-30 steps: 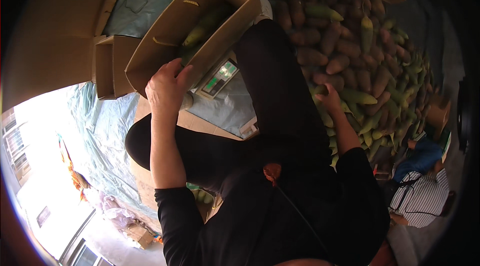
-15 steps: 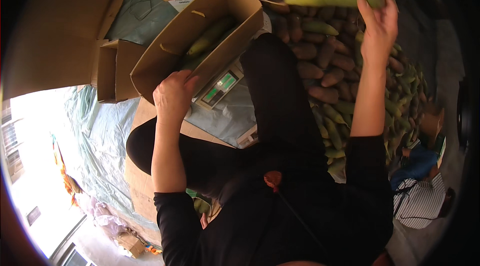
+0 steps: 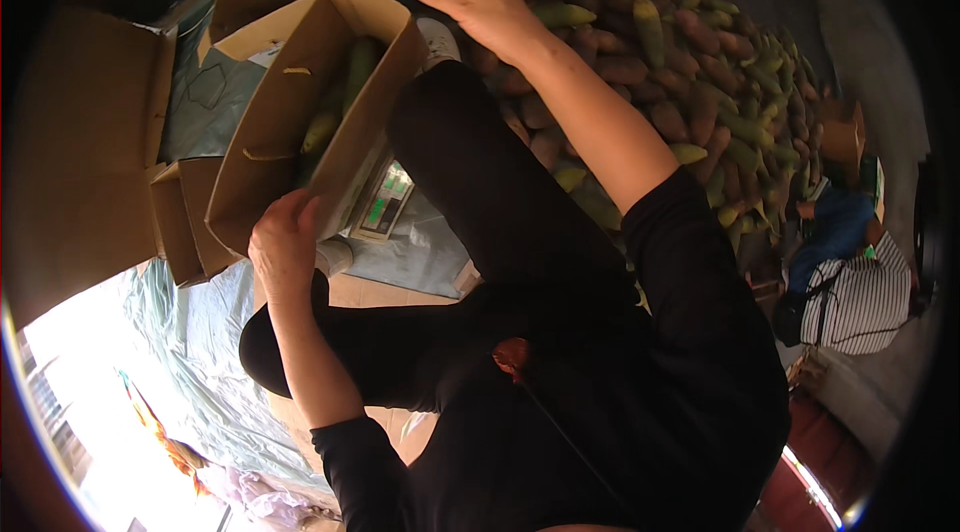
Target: Packing green vegetables (luffas/silk gourds) from a pile on the floor into cardboard boxes on a scale.
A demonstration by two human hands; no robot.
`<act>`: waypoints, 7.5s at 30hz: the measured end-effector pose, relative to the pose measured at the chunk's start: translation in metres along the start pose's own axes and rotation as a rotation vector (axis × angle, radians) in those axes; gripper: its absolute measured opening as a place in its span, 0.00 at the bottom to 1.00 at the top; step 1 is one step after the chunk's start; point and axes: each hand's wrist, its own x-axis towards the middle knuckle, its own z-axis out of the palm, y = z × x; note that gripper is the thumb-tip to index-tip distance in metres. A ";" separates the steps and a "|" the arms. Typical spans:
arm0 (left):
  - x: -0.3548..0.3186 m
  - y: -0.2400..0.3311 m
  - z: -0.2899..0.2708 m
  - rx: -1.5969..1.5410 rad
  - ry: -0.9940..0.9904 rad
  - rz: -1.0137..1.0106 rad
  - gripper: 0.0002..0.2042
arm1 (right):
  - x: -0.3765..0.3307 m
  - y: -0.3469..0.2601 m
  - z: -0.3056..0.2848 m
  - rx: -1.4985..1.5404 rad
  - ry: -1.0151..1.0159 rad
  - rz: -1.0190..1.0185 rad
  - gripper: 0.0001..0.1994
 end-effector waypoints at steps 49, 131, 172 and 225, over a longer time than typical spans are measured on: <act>0.018 0.000 0.021 -0.101 0.026 -0.003 0.13 | -0.312 0.279 -0.166 -0.900 -0.085 0.849 0.14; 0.004 -0.009 -0.014 -0.341 0.496 0.022 0.06 | 0.016 -0.055 0.026 -0.708 -0.311 -0.411 0.17; 0.025 -0.042 -0.013 -0.045 0.487 -0.066 0.19 | -0.121 0.219 -0.158 -0.411 -0.158 0.698 0.11; -0.635 -0.171 0.040 -0.357 0.244 -1.772 0.12 | -0.338 -0.072 0.340 -0.925 -1.685 -0.455 0.12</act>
